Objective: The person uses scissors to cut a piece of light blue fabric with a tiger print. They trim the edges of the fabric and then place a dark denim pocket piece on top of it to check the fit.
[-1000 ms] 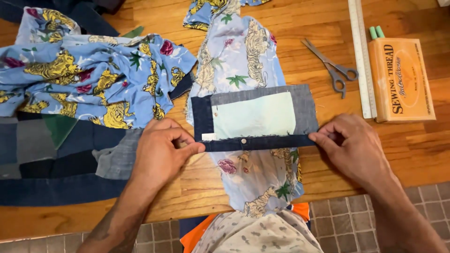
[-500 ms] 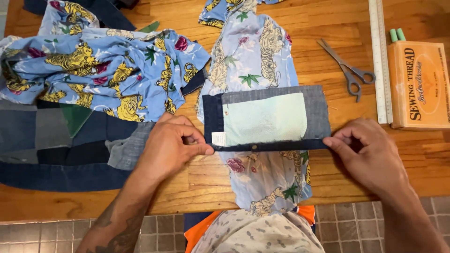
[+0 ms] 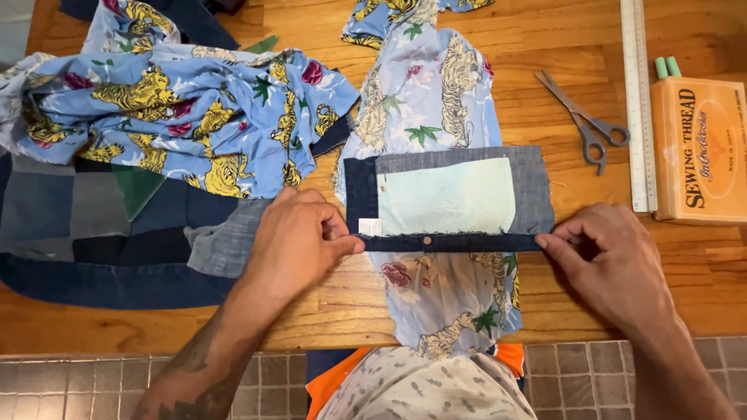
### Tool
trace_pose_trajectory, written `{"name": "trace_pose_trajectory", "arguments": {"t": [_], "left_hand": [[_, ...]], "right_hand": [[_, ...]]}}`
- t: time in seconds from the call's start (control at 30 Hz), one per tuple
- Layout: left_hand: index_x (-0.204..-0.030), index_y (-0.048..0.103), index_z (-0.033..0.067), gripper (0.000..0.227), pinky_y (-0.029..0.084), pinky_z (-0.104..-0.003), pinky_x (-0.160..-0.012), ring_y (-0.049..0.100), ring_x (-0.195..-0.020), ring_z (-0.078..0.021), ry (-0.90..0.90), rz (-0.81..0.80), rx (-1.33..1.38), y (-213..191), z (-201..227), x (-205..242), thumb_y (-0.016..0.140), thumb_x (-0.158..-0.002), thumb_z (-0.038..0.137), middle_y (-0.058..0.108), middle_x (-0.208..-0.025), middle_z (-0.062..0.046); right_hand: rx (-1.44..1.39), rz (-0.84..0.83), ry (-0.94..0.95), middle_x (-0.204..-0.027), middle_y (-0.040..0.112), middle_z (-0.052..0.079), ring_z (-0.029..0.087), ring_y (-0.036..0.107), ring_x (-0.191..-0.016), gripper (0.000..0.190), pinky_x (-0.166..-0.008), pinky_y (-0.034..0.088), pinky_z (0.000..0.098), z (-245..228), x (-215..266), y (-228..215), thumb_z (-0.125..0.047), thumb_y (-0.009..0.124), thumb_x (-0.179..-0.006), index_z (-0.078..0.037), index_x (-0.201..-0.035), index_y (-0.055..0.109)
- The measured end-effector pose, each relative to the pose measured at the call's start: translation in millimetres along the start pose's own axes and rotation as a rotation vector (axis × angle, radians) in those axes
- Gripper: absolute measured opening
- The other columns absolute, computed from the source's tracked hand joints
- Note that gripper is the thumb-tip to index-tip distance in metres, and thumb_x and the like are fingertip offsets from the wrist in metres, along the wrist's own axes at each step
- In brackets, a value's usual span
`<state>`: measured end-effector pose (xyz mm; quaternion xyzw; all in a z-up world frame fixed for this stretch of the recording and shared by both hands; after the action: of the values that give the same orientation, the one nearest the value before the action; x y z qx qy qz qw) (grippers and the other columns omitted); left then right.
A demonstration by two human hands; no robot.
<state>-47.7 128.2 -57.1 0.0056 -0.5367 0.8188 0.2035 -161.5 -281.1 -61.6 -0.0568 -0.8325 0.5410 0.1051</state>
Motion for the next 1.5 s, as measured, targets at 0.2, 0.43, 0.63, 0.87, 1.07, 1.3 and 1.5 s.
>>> {"name": "trace_pose_trajectory", "arguments": {"t": [0.2,0.43,0.63,0.87,1.07,1.3,1.5], "left_hand": [[-0.088,0.089,0.0263,0.034,0.05,-0.044,-0.089,0.066,-0.101,-0.026,0.169,0.194,0.084,-4,-1,11,0.109,-0.077,0.051,0.08,-0.093,0.002],[-0.101,0.094,0.0199,0.024,0.05,-0.044,-0.095,0.063,-0.11,-0.0255,0.472,0.263,0.182,-18,25,47,0.102,-0.087,0.038,0.075,-0.109,-0.001],[-0.106,0.093,0.0147,0.024,0.055,-0.05,-0.106,0.069,-0.122,-0.03,0.554,0.36,0.14,-28,53,65,0.092,-0.098,0.038,0.08,-0.121,-0.006],[-0.121,0.088,0.0197,0.016,0.047,-0.061,-0.129,0.063,-0.155,-0.0382,0.799,0.293,0.046,17,80,71,0.085,-0.109,0.03,0.078,-0.151,-0.004],[-0.123,0.085,0.0184,0.021,0.049,-0.059,-0.126,0.065,-0.151,-0.0371,0.797,0.315,-0.013,11,89,73,0.089,-0.107,0.031,0.079,-0.145,-0.004],[-0.104,0.077,0.0107,0.01,0.053,-0.051,-0.124,0.069,-0.143,-0.0324,0.936,0.395,-0.103,5,120,75,0.083,-0.112,0.013,0.077,-0.124,-0.006],[-0.108,0.077,0.0146,0.017,0.058,-0.049,-0.074,0.077,-0.089,-0.0278,0.569,0.1,0.178,-13,108,22,0.064,-0.114,0.024,0.084,-0.097,-0.004]], "right_hand": [[-0.007,0.01,-0.013,-0.109,0.082,-0.001,0.02,0.068,-0.108,0.027,-0.101,0.053,0.0443,-5,2,-3,-0.046,0.09,-0.099,-0.021,-0.097,0.081],[-0.159,0.044,-0.316,-0.109,0.082,0.001,0.017,0.071,-0.108,0.023,-0.101,0.056,0.0426,-9,15,-14,-0.041,0.089,-0.093,-0.018,-0.095,0.086],[-0.066,0.267,-0.465,-0.104,0.085,0.007,0.023,0.074,-0.105,0.025,-0.105,0.054,0.0449,-32,33,-26,-0.034,0.082,-0.107,-0.011,-0.098,0.088],[-0.056,0.244,-0.962,-0.141,0.081,0.006,0.029,0.073,-0.134,0.03,-0.107,0.059,0.0495,-129,60,0,-0.024,0.086,-0.103,-0.015,-0.131,0.086],[-0.088,0.233,-1.003,-0.128,0.082,0.009,0.035,0.077,-0.12,0.017,-0.095,0.056,0.0509,-158,60,-13,-0.024,0.09,-0.103,-0.008,-0.11,0.087],[-0.061,0.192,-0.994,-0.127,0.081,0.003,0.032,0.075,-0.122,0.025,-0.099,0.052,0.0493,-172,51,1,-0.032,0.091,-0.103,-0.015,-0.12,0.082],[-0.193,0.032,-0.793,-0.092,0.091,0.003,0.029,0.079,-0.079,0.02,-0.076,0.059,0.0517,-185,12,7,-0.017,0.072,-0.108,-0.011,-0.1,0.089]]}}
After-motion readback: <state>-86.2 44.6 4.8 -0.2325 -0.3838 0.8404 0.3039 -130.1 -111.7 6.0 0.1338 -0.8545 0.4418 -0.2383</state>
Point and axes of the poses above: each hand's wrist, its own x-axis away from the middle knuckle, its own y-axis out of the palm, z = x × y, the point moved 10 cm from there along -x, towards the middle knuckle
